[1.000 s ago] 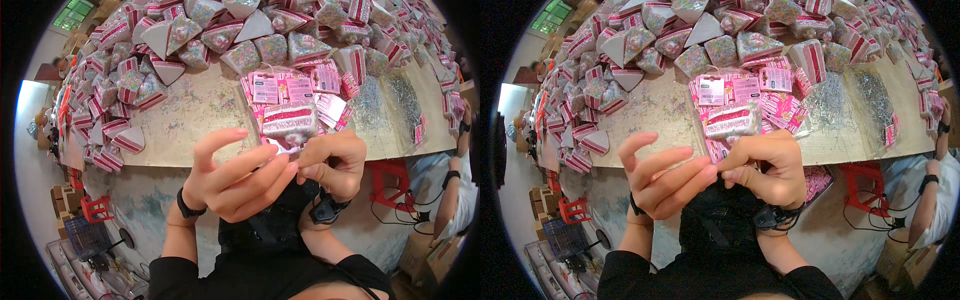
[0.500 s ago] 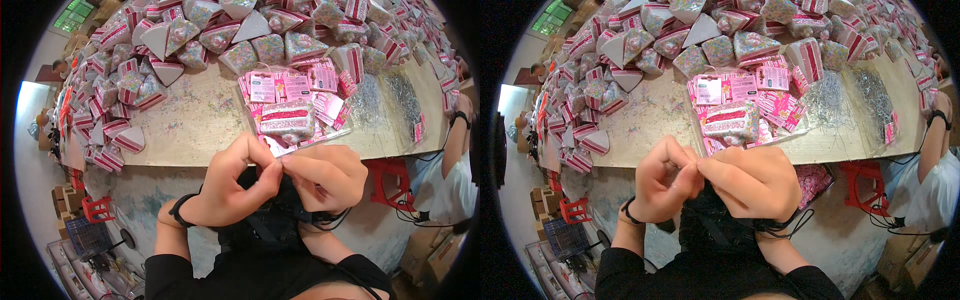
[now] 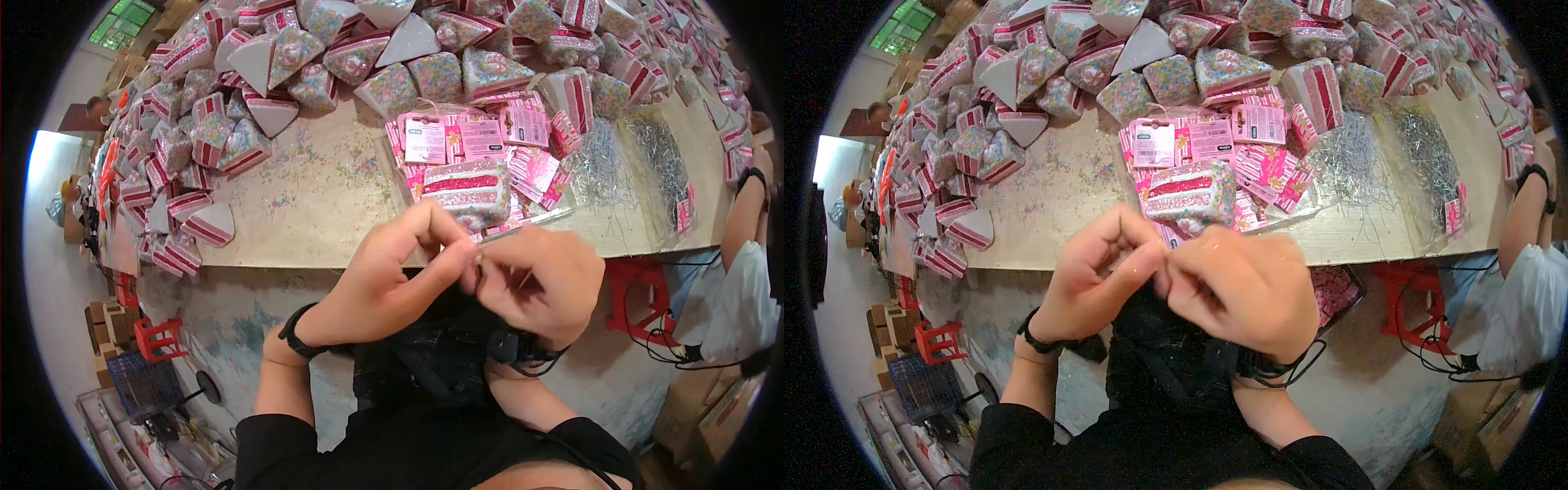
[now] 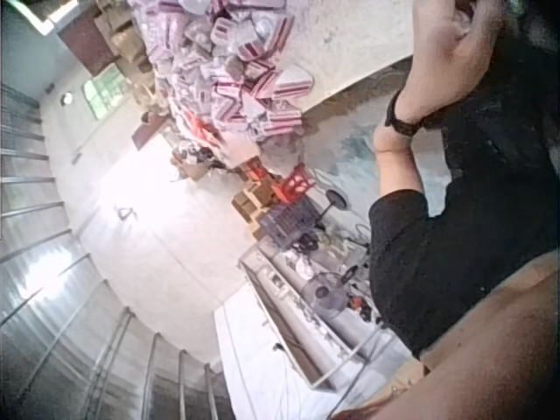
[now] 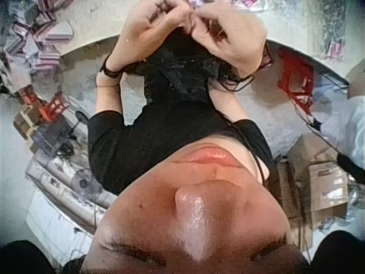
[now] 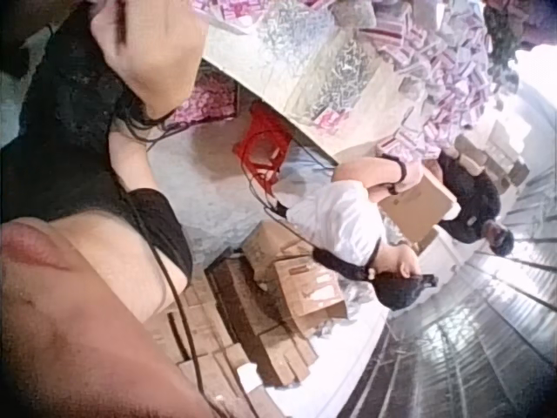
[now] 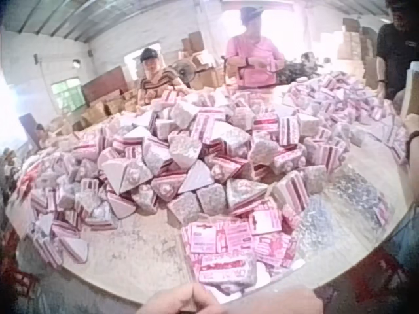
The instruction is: Packaging triangular glittery sponge or foam products into plastic bags and attaching labels/headers.
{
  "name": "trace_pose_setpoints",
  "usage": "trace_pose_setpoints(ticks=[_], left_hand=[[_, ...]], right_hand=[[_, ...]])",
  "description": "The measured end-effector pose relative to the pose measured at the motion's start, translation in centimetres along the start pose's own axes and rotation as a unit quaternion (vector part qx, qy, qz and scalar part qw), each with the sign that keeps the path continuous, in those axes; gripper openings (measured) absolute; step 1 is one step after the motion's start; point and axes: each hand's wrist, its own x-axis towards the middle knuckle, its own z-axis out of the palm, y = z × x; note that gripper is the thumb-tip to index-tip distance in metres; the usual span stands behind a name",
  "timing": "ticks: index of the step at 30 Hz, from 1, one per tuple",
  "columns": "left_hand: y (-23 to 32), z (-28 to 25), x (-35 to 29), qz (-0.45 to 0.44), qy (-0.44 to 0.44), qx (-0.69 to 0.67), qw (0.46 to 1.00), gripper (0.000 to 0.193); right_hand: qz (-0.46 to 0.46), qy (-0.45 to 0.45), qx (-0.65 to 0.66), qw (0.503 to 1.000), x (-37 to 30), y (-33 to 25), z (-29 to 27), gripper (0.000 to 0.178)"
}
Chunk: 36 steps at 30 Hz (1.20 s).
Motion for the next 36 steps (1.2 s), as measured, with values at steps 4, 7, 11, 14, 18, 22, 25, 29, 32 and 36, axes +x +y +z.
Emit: trace_pose_setpoints(ticks=[4, 7, 11, 14, 18, 22, 25, 29, 32, 36], left_hand=[[-2.0, -0.1, 2.8, 0.186, 0.055, 0.365, 0.911, 0.061], [-4.0, -0.5, 3.9, 0.158, 0.03, 0.388, 0.908, 0.073], [-3.8, -0.2, 3.9, 0.083, 0.029, 0.343, 0.935, 0.068], [-4.6, 0.1, 3.5, 0.101, 0.172, 0.281, 0.939, 0.06], [-5.0, 1.0, 3.1, 0.103, 0.255, 0.156, 0.949, 0.049], [-4.7, 2.2, 2.5, 0.084, 0.285, 0.047, 0.954, 0.037], [-4.7, 2.0, 2.4, 0.118, 0.299, 0.063, 0.945, 0.035], [-4.9, 1.7, 2.8, 0.197, 0.323, 0.118, 0.918, 0.042], [-5.2, 1.4, 2.7, 0.195, 0.338, 0.212, 0.896, 0.047], [-4.9, 1.5, 2.7, 0.207, 0.353, 0.195, 0.892, 0.049]], right_hand=[[0.06, 0.031, -0.052, 0.996, 0.0, 1.2, -1.4, 0.018], [0.082, 0.048, -0.052, 0.994, -0.4, 2.7, -2.4, 0.015], [0.097, 0.066, -0.056, 0.992, -0.6, 3.2, -2.9, 0.014], [0.072, 0.058, -0.016, 0.996, -0.5, 3.6, -2.6, 0.014], [0.035, 0.033, 0.035, 0.998, 0.3, 3.1, -1.3, 0.016], [-0.015, 0.039, 0.012, 0.999, 0.9, 2.6, -0.2, 0.02], [-0.052, 0.042, 0.003, 0.998, 1.3, 2.6, 0.1, 0.021], [-0.053, 0.038, -0.007, 0.998, 1.2, 2.4, 0.0, 0.02], [-0.031, 0.031, -0.005, 0.999, 1.3, 2.3, -0.1, 0.02], [-0.024, 0.03, -0.003, 0.999, 1.2, 2.4, 0.2, 0.02]])
